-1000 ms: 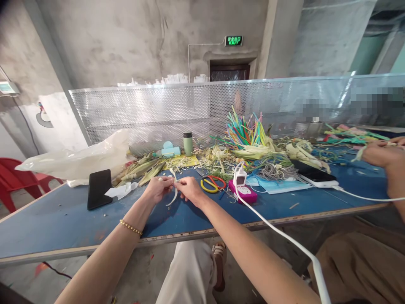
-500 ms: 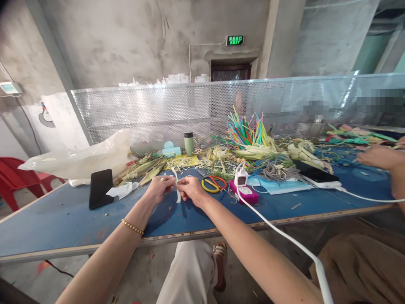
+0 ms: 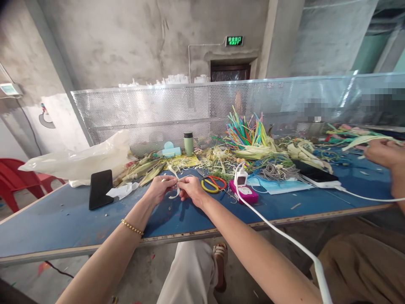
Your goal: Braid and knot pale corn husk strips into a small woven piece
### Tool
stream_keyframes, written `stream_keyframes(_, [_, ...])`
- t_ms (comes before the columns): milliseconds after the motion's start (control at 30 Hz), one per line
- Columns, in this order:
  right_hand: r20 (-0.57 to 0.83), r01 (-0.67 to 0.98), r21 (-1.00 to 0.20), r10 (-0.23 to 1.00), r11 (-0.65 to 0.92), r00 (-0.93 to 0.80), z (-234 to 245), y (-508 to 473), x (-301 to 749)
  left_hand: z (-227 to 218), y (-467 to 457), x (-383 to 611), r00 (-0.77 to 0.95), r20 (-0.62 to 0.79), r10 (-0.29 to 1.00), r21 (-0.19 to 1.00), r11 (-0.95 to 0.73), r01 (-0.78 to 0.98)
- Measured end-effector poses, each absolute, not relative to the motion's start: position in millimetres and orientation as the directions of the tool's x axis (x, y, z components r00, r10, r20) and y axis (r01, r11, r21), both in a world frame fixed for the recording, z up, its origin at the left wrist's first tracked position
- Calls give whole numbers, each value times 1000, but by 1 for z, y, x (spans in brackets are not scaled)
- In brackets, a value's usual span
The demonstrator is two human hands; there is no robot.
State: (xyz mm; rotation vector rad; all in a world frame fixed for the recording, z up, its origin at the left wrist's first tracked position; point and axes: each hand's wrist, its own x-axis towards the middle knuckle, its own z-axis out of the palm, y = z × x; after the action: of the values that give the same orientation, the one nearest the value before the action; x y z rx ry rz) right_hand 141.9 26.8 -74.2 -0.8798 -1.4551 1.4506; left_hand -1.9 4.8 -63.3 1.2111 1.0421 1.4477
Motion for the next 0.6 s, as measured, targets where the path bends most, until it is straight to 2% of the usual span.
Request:
stream_keyframes(133, [66,-134,-991,931,19,-358,-70,26,143,-64,5,-3,-74,180,981,973,-189,-133])
stream_keyframes(300, [166,-165,-979,945,123,-282,-68,26,144,-63,6,-3,-70,171,983,979,-178,-104])
stream_keyframes(467, [165,-123,-983,948,136,-273,-69,27,144,-60,4,-2,-33,90,995,984,-94,-152])
stream_keyframes(600, [179,-127,-981,947,149,-266,-68,27,145,-57,2,-1,-6,80,997,981,-80,-175])
